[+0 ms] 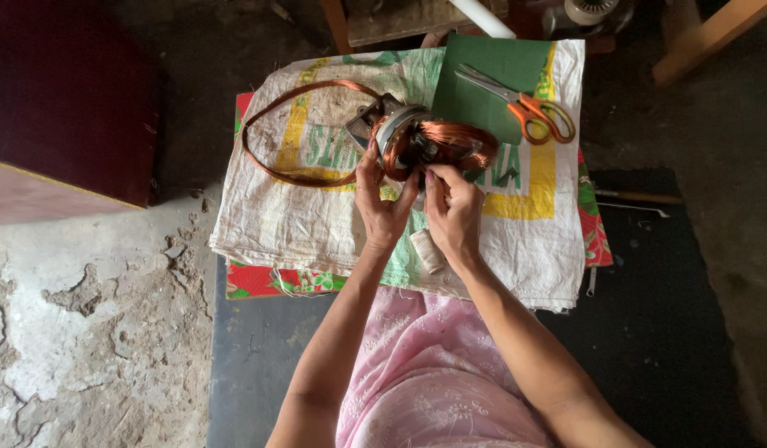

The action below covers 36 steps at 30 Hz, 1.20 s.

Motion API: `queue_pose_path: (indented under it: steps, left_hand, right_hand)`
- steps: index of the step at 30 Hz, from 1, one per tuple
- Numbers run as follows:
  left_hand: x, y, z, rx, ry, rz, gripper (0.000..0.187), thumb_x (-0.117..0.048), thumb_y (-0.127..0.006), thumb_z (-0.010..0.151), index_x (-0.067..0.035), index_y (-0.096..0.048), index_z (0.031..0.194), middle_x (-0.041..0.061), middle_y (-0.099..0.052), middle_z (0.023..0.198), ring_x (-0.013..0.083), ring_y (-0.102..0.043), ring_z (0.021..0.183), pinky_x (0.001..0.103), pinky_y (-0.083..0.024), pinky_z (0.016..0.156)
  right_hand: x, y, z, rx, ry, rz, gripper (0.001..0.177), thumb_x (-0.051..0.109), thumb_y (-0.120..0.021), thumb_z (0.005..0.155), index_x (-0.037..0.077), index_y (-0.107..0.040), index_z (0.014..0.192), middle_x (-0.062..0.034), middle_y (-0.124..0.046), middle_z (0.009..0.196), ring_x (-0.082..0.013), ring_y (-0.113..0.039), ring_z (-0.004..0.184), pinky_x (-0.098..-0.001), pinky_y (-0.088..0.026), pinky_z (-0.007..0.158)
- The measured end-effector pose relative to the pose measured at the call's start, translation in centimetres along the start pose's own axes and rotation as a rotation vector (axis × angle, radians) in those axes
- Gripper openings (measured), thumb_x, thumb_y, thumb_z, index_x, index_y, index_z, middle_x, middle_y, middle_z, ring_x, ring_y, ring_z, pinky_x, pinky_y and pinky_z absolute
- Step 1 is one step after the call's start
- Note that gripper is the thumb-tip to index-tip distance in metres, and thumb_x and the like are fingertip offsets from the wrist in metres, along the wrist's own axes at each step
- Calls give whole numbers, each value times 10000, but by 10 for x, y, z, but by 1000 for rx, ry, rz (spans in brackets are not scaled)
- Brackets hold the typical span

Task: The person winds copper wire around a motor stator core, carefully placing each turn into the slots. They use both hands to guide the wire and ensure it is seated correctly within the stator.

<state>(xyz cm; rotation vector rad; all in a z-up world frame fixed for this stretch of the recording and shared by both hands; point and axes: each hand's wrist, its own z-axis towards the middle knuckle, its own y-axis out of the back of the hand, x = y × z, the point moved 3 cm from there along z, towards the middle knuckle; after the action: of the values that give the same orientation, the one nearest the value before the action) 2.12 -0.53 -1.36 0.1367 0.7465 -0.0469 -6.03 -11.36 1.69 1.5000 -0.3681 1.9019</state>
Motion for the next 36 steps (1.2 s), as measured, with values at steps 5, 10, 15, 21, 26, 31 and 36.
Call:
queue_pose_path:
  steps: [5,10,15,21,26,31,36]
  left_hand:
    - [1,2,-1,7,30,-24,812,-23,-842,888,-8,-370,1549,182,-555,1438,276,-663,1258,370,-601,1024]
    - [0,2,-1,8,38,-13,818,-23,-842,875,-7,-370,1543,198,-542,1455,288,-644,1273,378,-587,1029]
    - [1,1,-1,19,56,-49,806,-20,-830,888,-6,-369,1549,189,-546,1446,285,-643,1282,385,-588,1045]
    - [5,1,-4,11,43,-31,803,-24,-838,899,-3,-366,1549,174,-559,1435,265,-668,1244,369,-603,1021]
    - [10,1,-8,3,56,-20,812,-17,-852,871,-2,-381,1533,183,-552,1415,273,-664,1234,377,-603,1013]
    - [13,0,-9,-7,14,-15,821,-19,-848,880,-4,-357,1537,183,-528,1436,281,-651,1256,377,-612,1015]
    - [12,1,-9,4,21,-31,830,0,-838,874,-7,-351,1546,208,-505,1472,300,-639,1272,399,-601,1038]
  right_hand:
    - [-3,0,-2,-28,160,-1,175,76,-616,1047,-11,-717,1161,-97,-756,880,-104,-681,665,-243,-522,544]
    - [-12,2,-3,-10,172,-25,185,84,-629,1049,-8,-733,1172,-134,-774,923,-154,-688,726,-282,-535,613]
    - [-11,6,1,55,202,43,195,99,-624,1049,0,-721,1185,-135,-782,1006,-141,-735,797,-268,-602,666]
    - [3,10,1,33,272,17,163,58,-654,1026,-19,-710,1159,-145,-777,981,-150,-747,824,-277,-603,674]
    - [6,9,1,37,175,-64,187,6,-662,945,-26,-717,1121,-117,-723,728,-126,-679,609,-284,-518,564]
    - [3,8,2,31,162,-52,186,3,-665,944,-24,-730,1115,-91,-721,712,-93,-650,594,-263,-492,528]
    - [-2,6,-2,-26,185,-24,206,-2,-638,959,-18,-738,1138,-96,-757,827,-71,-643,648,-246,-502,556]
